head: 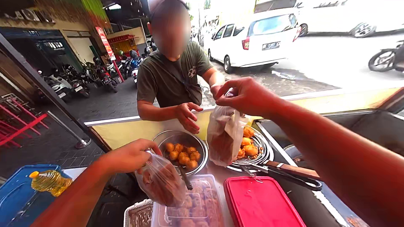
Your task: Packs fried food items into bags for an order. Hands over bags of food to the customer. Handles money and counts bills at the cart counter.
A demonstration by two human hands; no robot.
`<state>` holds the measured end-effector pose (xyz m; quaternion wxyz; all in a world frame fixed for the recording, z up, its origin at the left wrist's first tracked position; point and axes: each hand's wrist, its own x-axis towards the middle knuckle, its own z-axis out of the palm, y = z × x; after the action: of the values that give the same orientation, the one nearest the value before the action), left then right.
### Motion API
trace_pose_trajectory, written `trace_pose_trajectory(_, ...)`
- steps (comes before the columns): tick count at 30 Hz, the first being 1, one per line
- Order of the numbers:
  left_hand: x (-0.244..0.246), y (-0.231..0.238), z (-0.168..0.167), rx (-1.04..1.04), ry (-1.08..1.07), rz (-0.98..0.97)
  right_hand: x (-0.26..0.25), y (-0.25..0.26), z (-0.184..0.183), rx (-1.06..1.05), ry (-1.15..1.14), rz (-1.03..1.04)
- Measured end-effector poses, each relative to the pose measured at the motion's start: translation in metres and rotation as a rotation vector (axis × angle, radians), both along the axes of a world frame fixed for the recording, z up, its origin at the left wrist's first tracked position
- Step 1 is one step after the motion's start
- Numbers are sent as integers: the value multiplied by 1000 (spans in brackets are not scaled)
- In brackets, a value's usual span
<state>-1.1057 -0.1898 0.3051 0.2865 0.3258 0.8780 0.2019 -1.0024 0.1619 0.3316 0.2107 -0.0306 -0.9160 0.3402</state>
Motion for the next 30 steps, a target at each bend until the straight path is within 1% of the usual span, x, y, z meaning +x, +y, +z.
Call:
trace_pose_trajectory(2, 2, -8, -5, 7, -115, 20, 1, 3, -6, 20, -21, 7)
trace_pose_trajectory(5, 10, -15, 0, 58, -235, 34, -2, 8, -27, 41, 85, 37)
trace_pose_trajectory(8, 20, -18, 15, 114, -274, 42, -8, 8, -45, 81, 160, 11)
trace_pose_trajectory(10, 25, -19, 22, 169, -269, 61, -10, 5, -52, 161, 198, -32)
trace_pose_trajectory(14, 26, -18, 24, 347, -284, 94, -7, -4, -60, 222, 329, -170)
trace_pose_trajectory(15, 26, -16, 24, 397, -299, 116, 0, -13, -63, 188, 382, -175)
trace_pose_trajectory(16, 28, -13, 24, 446, -311, 146, 9, -28, -70, 119, 450, -132)
trace_pose_trajectory(17, 30, -9, 24, 500, -323, 175, 20, -50, -82, 17, 480, -29)
trace_pose_trajectory(18, 32, -5, 24, 550, -337, 195, 31, -76, -99, -110, 436, 125)
trace_pose_trajectory(19, 34, 0, 24, 595, -351, 203, 37, -101, -118, -231, 342, 272)
trace_pose_trajectory(20, 37, 6, 25, 634, -361, 207, 36, -120, -137, -306, 252, 365)
trace_pose_trajectory(21, 40, 11, 25, 658, -367, 208, 31, -134, -155, -348, 203, 405)
trace_pose_trajectory(22, 43, 16, 24, 674, -374, 202, 26, -142, -168, -395, 212, 407)
trace_pose_trajectory(24, 47, 26, 23, 694, -389, 177, 12, -145, -184, -527, 269, 399)
trace_pose_trajectory(28, 42, 35, 23, 692, -404, 133, 4, -147, -199, -684, 285, 408)
trace_pose_trajectory(30, 37, 34, 23, 676, -334, 75, 9, -150, -200, -783, 258, 385)
